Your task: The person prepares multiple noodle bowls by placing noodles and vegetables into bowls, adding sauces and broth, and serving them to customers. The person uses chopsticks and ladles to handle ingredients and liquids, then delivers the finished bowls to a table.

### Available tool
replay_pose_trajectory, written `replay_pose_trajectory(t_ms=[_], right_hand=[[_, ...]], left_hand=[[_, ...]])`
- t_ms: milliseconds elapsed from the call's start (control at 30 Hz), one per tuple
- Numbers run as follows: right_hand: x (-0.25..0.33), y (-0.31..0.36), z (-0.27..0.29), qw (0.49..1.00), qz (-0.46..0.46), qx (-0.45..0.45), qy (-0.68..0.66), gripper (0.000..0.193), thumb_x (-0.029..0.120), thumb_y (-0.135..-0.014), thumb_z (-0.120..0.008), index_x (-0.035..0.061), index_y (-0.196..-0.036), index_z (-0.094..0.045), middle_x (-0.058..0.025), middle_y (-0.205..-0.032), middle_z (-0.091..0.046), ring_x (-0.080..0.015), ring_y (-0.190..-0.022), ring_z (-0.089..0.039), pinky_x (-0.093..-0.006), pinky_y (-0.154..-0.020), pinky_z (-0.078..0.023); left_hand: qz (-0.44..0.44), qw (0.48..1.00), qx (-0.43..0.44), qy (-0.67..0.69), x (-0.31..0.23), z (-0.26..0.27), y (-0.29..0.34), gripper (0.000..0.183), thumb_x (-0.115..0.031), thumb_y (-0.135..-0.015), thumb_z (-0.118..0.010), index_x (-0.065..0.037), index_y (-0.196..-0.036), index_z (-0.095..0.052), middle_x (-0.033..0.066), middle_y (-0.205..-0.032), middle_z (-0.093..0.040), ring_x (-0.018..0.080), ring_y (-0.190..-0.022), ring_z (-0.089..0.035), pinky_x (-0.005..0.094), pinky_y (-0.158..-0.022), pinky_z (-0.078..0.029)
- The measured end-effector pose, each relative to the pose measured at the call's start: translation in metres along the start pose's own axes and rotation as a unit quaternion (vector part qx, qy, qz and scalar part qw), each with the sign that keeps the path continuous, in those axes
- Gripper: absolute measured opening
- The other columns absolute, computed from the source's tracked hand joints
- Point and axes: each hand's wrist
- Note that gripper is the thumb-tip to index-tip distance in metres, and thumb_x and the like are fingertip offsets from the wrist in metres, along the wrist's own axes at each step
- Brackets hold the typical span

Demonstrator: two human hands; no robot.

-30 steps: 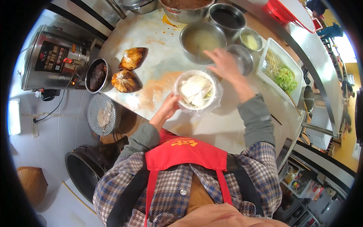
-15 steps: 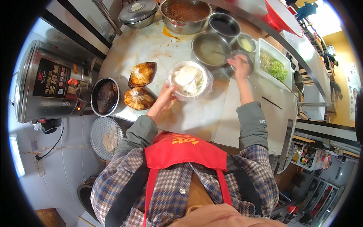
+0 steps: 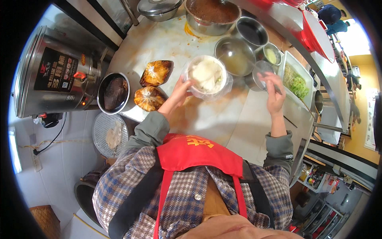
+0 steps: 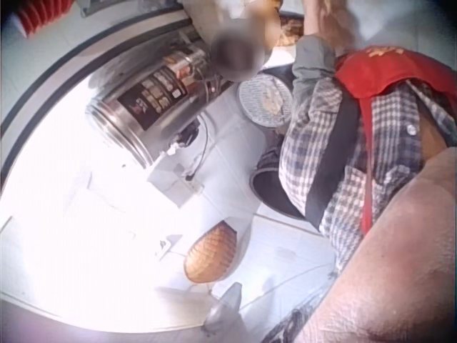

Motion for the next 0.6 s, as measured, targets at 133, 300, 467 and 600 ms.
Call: replay_pose_trajectory(t_ms=[133,300,467,600], right_hand=[[-0.071,-0.042,0.018,0.989,-0.101,-0.094,0.049,0.016,0.01,-0.098,-0.05,-0.002,-0.105,-0.058,-0.0126,-0.104,-0.062,-0.0245,-0.1,-0.064,-0.035,-0.087,-0.051],[-0.151,-0.075,0.024,0.955,-0.1,-0.097,0.262,0.018,0.018,-0.096,-0.054,0.0029,-0.103,-0.061,-0.0109,-0.096,-0.065,-0.0203,-0.092,-0.067,-0.0314,-0.079,-0.05],[-0.172,-0.08,0.025,0.957,-0.2,-0.172,0.122,0.025,0.022,-0.099,-0.051,-0.0018,-0.103,-0.058,-0.0138,-0.092,-0.068,-0.0216,-0.086,-0.071,-0.0287,-0.076,-0.05],[-0.157,-0.081,0.035,0.954,-0.194,-0.216,0.078,0.026,0.02,-0.099,-0.051,-0.0047,-0.101,-0.057,-0.0139,-0.088,-0.068,-0.021,-0.083,-0.072,-0.0272,-0.074,-0.051]], left_hand=[[-0.006,1.0,0.017,0.023,-0.001,-0.001,-0.003,0.059,-0.019,-0.089,-0.056,-0.006,-0.14,-0.03,0.0127,-0.128,-0.049,0.0252,-0.112,-0.057,0.0438,-0.088,-0.054],[-0.016,0.999,0.016,0.048,-0.005,-0.005,-0.001,0.059,-0.015,-0.088,-0.055,-0.004,-0.14,-0.029,0.0132,-0.129,-0.049,0.0272,-0.115,-0.055,0.046,-0.093,-0.052],[-0.017,0.999,-0.002,0.043,-0.01,-0.01,0.0,0.059,-0.016,-0.089,-0.053,-0.004,-0.141,-0.029,0.0128,-0.13,-0.049,0.026,-0.113,-0.057,0.0448,-0.092,-0.053],[-0.027,0.999,0.013,0.042,-0.011,-0.013,0.0,0.058,-0.016,-0.09,-0.052,-0.006,-0.142,-0.027,0.0126,-0.13,-0.05,0.0254,-0.113,-0.058,0.0443,-0.091,-0.053]])
Point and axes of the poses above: each hand's wrist, its own y-axis away from the middle knuckle, its own z-axis out of the back of the hand, x = y × z
